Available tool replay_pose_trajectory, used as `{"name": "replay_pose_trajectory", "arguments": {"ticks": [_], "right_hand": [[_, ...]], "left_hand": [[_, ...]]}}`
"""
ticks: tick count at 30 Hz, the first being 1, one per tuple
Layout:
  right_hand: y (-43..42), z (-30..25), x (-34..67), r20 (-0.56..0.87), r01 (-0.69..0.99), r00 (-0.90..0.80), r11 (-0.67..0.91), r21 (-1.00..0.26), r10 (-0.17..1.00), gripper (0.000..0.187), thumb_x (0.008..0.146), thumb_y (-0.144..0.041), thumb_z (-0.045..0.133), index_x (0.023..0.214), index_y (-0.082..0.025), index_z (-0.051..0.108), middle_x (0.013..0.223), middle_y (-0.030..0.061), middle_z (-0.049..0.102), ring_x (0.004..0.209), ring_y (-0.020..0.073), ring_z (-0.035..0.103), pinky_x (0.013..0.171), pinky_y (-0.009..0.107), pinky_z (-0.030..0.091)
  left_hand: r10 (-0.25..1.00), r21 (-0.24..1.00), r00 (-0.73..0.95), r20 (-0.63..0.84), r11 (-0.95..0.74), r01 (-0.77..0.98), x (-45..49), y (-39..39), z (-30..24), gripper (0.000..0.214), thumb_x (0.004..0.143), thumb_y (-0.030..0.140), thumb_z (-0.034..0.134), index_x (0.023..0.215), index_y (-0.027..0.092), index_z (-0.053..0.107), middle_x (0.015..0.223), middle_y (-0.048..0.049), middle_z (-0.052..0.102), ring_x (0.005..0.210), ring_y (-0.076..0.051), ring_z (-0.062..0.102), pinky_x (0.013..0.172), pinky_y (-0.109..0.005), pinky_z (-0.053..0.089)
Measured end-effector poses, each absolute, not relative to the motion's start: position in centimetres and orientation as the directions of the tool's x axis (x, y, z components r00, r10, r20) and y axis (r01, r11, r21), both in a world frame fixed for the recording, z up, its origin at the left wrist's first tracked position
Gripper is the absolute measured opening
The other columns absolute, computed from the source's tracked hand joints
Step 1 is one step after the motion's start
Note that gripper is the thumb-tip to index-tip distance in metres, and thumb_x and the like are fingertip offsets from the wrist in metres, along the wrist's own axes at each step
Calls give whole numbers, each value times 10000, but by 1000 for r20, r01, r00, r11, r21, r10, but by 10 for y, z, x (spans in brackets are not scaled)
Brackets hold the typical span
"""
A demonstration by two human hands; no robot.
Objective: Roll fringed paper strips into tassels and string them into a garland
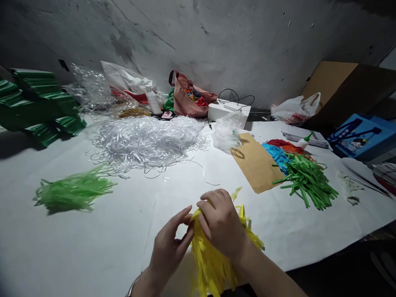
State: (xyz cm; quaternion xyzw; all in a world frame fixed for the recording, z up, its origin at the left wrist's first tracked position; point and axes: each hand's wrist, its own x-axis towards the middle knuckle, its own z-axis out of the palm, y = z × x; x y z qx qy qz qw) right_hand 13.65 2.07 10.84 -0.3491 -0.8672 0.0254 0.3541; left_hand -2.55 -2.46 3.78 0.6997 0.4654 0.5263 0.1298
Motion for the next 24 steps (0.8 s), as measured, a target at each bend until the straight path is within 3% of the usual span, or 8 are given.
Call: {"name": "replay_pose_trajectory", "arguments": {"ticks": [5,9,13,16,18,20,24], "right_hand": [[37,127,151,220,560,-499,505,-657,838,268,789,-80,491,897,-199,705,853,17,736,790,173,662,730,286,484],[43,141,159,0,517,-502,300,-801,865,276,765,-89,493,805,-219,733,786,-29,739,719,136,655,635,215,456],[46,140,174,8,537,-390,234,-811,921,261,757,-115,483,790,-208,724,794,-20,731,735,146,645,649,220,446],[51,125,201,34,532,-216,147,-834,976,224,758,-171,491,800,-190,710,795,8,725,743,172,646,656,243,458],[54,111,230,42,458,-53,62,-887,998,211,758,-228,509,829,-175,701,797,28,721,733,186,647,639,256,472],[53,95,265,65,324,142,16,-946,988,213,738,-281,559,861,-163,688,812,43,720,731,194,648,638,267,492],[31,68,345,77,65,586,49,-997,807,268,660,-345,671,862,-170,662,753,29,708,651,181,638,596,271,509]], "left_hand": [[661,495,252,707,-717,491,-33,-15,39,582,888,-17,491,1416,220,422,996,-87,675,878,-167,631,705,-278,545],[647,509,240,724,-735,448,-33,-16,41,446,884,-32,492,1271,187,526,1084,-115,662,990,-176,628,790,-285,551],[739,643,125,662,-646,411,-29,-24,43,267,909,21,461,1077,204,559,1175,-117,625,1144,-203,590,903,-332,541],[832,775,43,554,-534,338,-28,-28,47,183,949,140,441,1057,235,554,1057,-67,682,1073,-205,641,915,-352,540],[893,868,-125,433,-376,324,-30,-27,52,118,950,264,479,1010,240,578,936,-36,699,895,-196,685,789,-307,569],[914,935,-289,284,-198,294,-36,-18,59,183,901,404,559,935,228,597,820,-16,680,689,-174,657,594,-250,544],[932,997,-358,57,-32,74,-41,23,82,385,747,548,700,918,219,595,700,25,629,551,-144,589,469,-213,471]]}}
